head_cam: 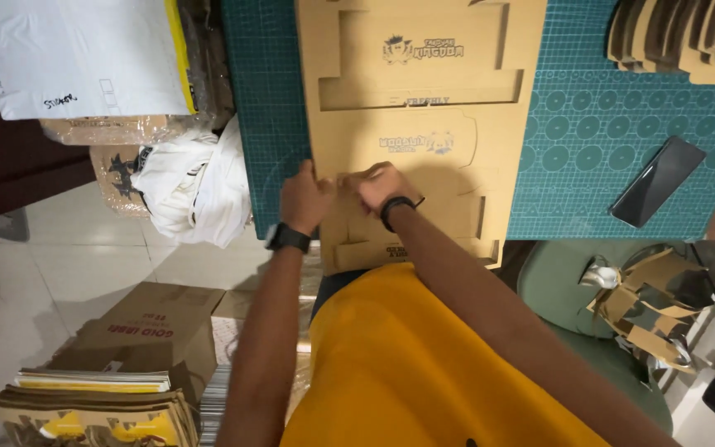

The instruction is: Manually removing pre-cut shapes from cardboard sheets by punching them out and stacking the results.

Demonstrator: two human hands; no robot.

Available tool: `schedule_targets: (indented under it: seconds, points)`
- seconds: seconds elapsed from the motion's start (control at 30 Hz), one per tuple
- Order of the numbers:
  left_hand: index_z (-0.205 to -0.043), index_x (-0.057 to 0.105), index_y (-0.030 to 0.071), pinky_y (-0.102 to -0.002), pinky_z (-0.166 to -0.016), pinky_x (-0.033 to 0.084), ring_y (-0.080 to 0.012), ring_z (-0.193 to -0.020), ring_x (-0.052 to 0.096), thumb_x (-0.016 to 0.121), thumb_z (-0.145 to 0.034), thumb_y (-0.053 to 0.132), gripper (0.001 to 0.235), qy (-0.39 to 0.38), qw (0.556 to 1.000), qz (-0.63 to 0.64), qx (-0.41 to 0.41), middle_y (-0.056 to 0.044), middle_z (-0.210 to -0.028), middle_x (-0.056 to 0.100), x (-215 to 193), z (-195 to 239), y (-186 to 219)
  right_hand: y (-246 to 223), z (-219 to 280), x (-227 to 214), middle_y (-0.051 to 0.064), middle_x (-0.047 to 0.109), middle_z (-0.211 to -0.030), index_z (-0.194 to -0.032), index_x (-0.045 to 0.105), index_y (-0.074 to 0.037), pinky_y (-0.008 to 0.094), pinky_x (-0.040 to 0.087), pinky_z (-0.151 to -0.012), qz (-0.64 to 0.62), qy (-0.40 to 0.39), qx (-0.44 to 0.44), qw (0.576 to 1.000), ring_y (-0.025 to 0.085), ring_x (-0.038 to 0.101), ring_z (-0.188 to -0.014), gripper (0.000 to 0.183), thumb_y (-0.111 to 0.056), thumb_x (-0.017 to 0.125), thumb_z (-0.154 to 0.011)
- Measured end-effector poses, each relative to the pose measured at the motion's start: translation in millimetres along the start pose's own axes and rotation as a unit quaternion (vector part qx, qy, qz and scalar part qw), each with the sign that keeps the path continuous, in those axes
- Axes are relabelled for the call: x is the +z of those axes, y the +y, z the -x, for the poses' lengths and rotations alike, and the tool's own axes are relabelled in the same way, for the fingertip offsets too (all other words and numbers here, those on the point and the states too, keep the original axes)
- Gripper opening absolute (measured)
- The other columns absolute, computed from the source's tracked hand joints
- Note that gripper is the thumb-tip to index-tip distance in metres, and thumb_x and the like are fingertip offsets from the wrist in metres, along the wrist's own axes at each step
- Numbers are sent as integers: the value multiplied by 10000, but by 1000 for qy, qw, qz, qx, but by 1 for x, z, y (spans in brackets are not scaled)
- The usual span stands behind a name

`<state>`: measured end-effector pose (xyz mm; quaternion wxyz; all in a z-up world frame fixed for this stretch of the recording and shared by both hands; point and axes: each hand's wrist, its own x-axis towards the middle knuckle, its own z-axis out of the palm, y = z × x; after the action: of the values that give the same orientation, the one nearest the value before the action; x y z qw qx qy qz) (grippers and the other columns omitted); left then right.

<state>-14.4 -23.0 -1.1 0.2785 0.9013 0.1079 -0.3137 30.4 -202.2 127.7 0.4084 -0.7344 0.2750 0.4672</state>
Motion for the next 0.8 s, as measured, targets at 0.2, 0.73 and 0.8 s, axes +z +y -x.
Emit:
schedule_targets:
  seconds: [0.2, 0.73, 0.8]
  points:
    - [-1174, 580, 8, -591, -821, 601, -502, -1017, 702, 621, -913, 218, 338, 8, 998, -54, -29, -316, -1033, 717, -5, 10, 27, 30, -29, 19, 57, 547, -362, -543, 676, -122, 274, 488, -440, -14, 25, -36, 999, 199, 588, -325, 401, -424, 723, -802]
    - [-1138, 533, -34, -539, -685, 632, -461, -820, 744, 569, -986, 143, 235, 39, 989, -141, 29, -256, -857, 697, 8, 44, 72, 39, -44, 19, 117, 760, -731, -843, 806, -70, 415, 598, -802, 31, -1, 6, 999, 292, 774, -788, 453, -498, 678, -767]
    - [-1164, 539, -29, -510, -656, 636, -435, -794, 751, 578, -981, 160, 266, 45, 985, -166, 33, -229, -837, 690, 6, 44, 72, 33, -33, 12, 50, 723, -612, -743, 809, -156, 333, 611, -738, 10, 22, 7, 1000, 223, 744, -615, 368, -507, 698, -740]
